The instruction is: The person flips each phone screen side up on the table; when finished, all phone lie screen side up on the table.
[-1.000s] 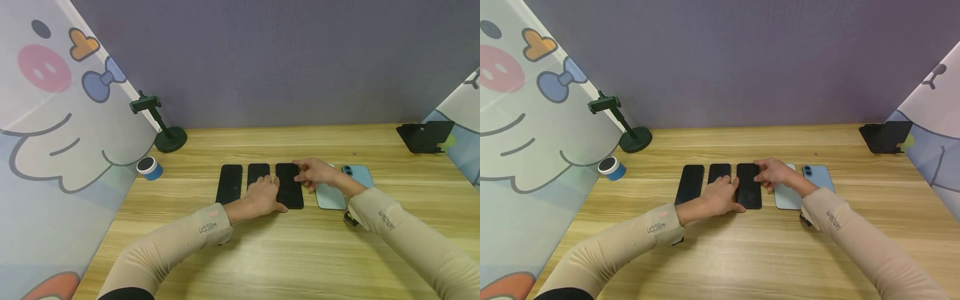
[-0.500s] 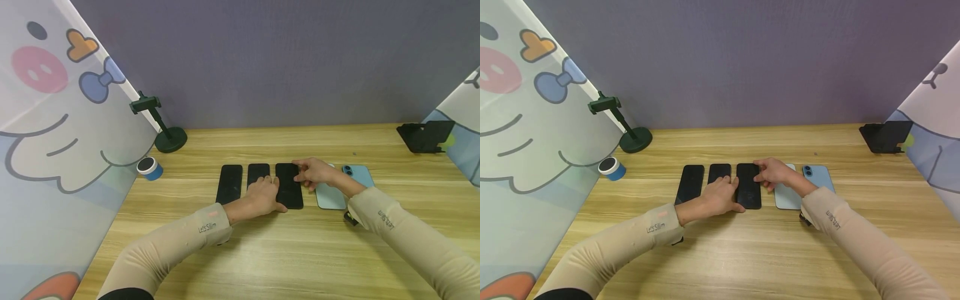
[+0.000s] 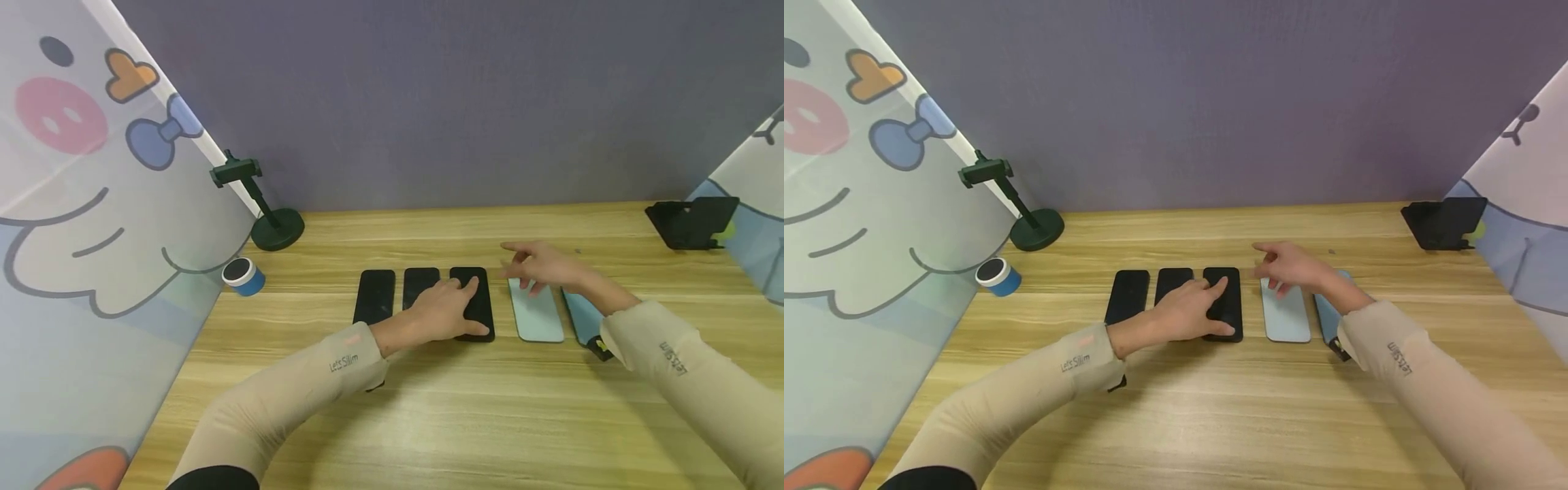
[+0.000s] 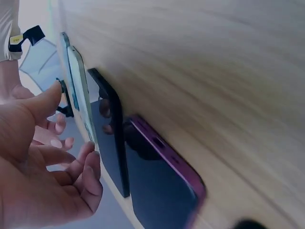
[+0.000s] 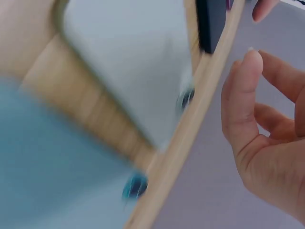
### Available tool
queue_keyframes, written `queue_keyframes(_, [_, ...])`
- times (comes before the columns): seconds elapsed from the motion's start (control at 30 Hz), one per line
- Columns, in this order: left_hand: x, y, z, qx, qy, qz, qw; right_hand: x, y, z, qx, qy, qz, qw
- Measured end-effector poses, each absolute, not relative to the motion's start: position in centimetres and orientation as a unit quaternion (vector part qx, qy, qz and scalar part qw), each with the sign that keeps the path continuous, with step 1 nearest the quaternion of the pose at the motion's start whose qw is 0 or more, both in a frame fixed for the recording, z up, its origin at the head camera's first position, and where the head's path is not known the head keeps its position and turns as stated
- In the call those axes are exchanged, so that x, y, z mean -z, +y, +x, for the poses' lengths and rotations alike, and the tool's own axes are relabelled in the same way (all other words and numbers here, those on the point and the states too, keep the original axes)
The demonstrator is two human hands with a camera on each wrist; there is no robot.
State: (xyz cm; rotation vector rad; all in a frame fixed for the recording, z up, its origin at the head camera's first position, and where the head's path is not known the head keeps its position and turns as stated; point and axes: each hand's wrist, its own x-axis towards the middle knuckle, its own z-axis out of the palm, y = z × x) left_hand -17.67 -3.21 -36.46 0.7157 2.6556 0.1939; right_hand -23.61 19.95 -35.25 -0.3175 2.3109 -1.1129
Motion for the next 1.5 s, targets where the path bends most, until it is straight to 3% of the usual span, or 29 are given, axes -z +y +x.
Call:
queue_keyframes(0.4, [38.1, 1.0, -17.7, -0.030, 0.938, 0.315, 0.144, 35.6, 26.4, -23.2, 0.389, 0.877, -0.109, 0.258])
queue_keyframes(0.8, [38.9, 2.6, -17.0, 0.006, 0.946, 0.308, 0.103, 37.3, 26.9, -23.6, 0.388, 0.874, -0.093, 0.277])
queue_keyframes(1.5, [39.3, 4.2, -16.9, 0.020, 0.950, 0.286, 0.125, 37.1, 26.5, -23.8, 0.393, 0.865, -0.084, 0.300])
